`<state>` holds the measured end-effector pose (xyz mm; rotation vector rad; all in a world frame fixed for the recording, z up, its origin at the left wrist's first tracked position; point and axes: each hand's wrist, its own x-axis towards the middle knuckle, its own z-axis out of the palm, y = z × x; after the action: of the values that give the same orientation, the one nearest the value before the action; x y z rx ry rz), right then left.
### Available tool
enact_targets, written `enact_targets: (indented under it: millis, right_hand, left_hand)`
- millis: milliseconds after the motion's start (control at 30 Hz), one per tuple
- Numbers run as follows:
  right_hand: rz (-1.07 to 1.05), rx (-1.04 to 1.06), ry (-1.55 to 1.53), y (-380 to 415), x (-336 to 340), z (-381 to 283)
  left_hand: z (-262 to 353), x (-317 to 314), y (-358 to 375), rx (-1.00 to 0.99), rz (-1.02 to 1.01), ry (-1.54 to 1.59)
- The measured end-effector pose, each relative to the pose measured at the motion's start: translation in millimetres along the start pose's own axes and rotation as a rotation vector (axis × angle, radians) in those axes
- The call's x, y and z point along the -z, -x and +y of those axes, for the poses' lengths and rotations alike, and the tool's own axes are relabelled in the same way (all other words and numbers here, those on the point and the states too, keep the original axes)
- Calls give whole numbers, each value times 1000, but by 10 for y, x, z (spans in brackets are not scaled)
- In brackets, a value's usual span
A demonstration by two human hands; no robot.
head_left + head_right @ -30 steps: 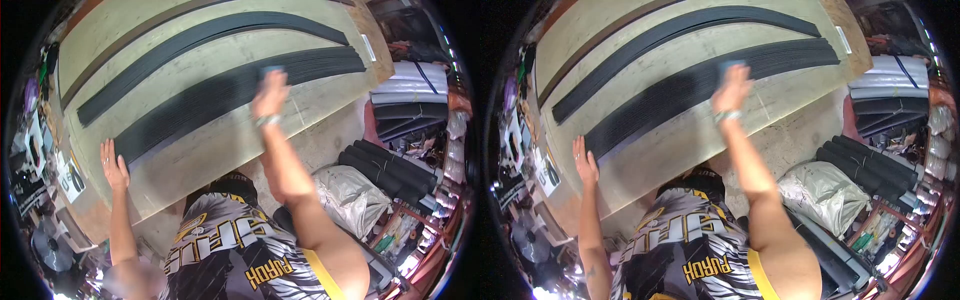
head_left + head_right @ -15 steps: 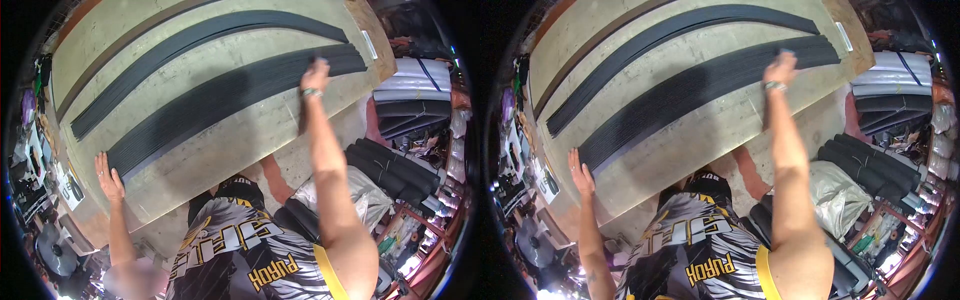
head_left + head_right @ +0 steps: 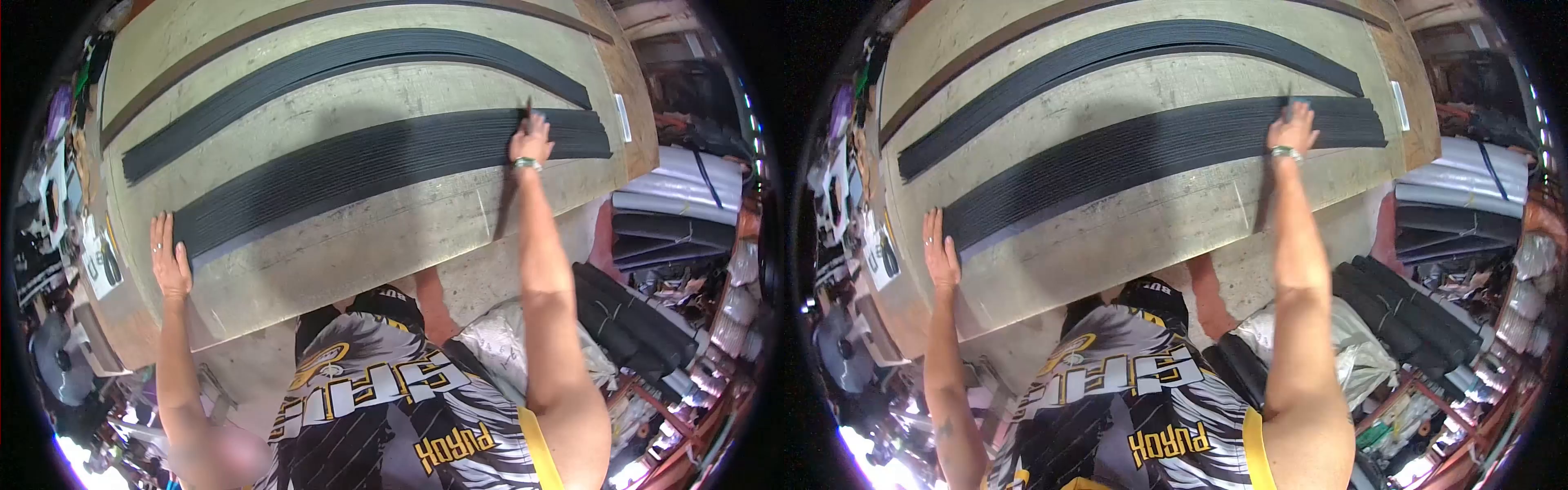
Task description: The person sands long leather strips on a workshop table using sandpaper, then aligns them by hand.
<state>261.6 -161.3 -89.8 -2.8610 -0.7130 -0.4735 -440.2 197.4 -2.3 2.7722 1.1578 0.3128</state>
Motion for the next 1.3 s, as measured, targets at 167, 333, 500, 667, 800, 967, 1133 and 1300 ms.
enact_targets:
  millis: [167, 333, 500, 667, 800, 967, 1133, 1300]
  right_hand:
    - [-211, 462, -379, 1715, 987, -2108]
    - [-191, 566, -332, 1163, 940, -1356]
    - [-34, -20, -60, -181, 122, 389]
    - [-189, 189, -252, 896, 710, -1592]
    - [-392, 701, -641, 2413, 1394, -3445]
    - [-470, 946, -475, 2000, 1349, -3108]
    - [-130, 322, -325, 628, 872, -1299]
    - [-325, 347, -284, 1419, 1129, -2845]
  left_hand:
    - [10, -24, -6, -2, 18, -4]
    - [13, -26, 14, 5, 21, 9]
    - [-26, -19, 30, 2, 33, 15]
    - [16, -22, 39, 41, 51, -17]
    - [-4, -7, 43, 13, 48, -21]
    - [-45, -35, 53, 10, 81, -20]
    - [-72, -10, 35, 31, 60, 40]
    - [-118, -57, 77, 26, 100, 30]
